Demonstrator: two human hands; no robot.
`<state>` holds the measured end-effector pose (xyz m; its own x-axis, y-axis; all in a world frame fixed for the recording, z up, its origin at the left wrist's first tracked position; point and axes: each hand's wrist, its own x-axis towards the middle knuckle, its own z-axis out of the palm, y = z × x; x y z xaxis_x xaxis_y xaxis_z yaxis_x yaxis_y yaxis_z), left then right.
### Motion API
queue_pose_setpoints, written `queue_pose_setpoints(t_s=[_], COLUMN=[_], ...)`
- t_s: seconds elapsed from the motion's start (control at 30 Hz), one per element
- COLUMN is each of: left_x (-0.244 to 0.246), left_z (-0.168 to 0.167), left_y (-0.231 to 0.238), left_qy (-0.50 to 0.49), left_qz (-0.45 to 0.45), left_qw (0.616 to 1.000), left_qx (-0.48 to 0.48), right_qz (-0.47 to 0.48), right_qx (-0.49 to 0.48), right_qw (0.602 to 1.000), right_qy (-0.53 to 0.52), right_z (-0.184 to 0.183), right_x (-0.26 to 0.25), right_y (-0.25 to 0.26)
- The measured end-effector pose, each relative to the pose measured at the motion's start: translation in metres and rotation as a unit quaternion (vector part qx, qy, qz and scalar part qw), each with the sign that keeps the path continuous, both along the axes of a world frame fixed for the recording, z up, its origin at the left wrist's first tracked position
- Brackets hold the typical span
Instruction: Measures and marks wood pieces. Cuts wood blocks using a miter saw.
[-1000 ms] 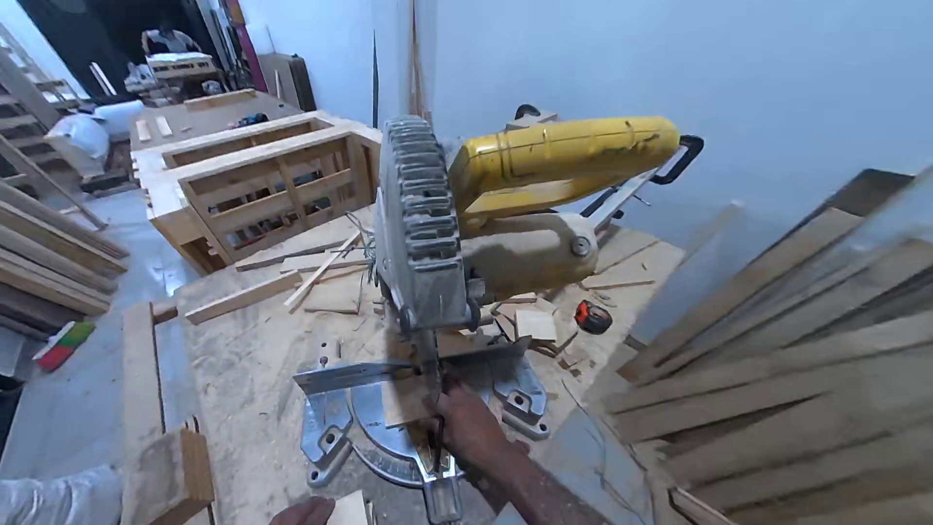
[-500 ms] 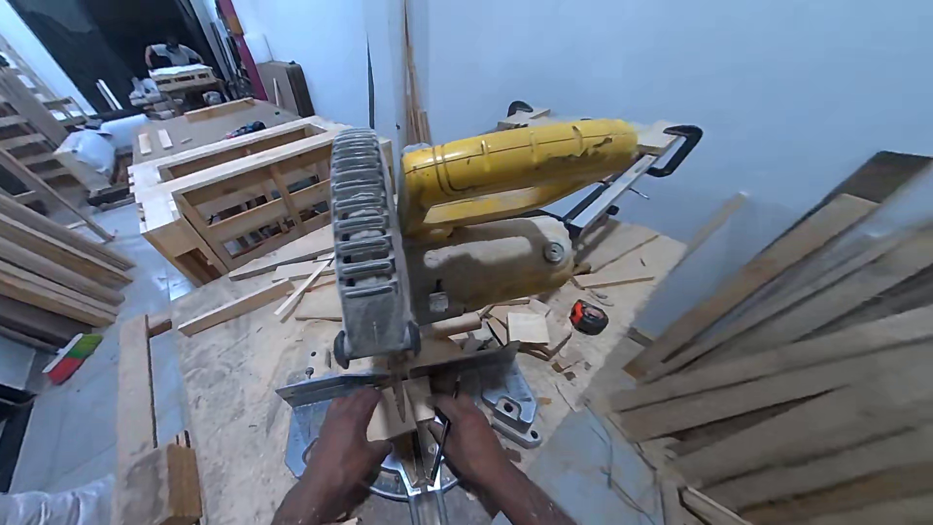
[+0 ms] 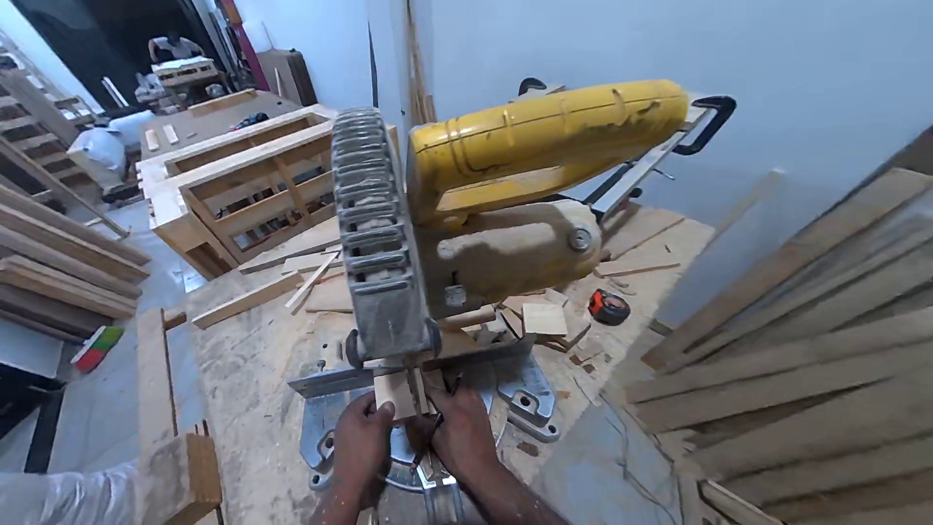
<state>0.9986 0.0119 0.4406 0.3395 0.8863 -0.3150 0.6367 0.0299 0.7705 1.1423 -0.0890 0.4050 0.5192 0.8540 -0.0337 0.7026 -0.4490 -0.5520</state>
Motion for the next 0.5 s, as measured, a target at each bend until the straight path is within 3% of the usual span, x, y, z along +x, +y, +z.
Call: queue_pose_setpoints(t_s=[0.23, 0.5], left_x=[0.008, 0.022], left_z=[0.000, -0.002], left_y=[-0.004, -0.005], left_qy=[0.012, 0.019], left_qz=[0.031, 0.038], left_qw=[0.999, 0.998], left_qx=[0.017, 0.047], right_qz=[-0.010, -0.004], right_qx=[0.030, 0.001], right_qw=[0.999, 1.000], right_qy=[-0.003, 0.004], right_z=[-0.005, 0.000], right_x=[0.000, 0.001], right_y=[0.001, 0.001])
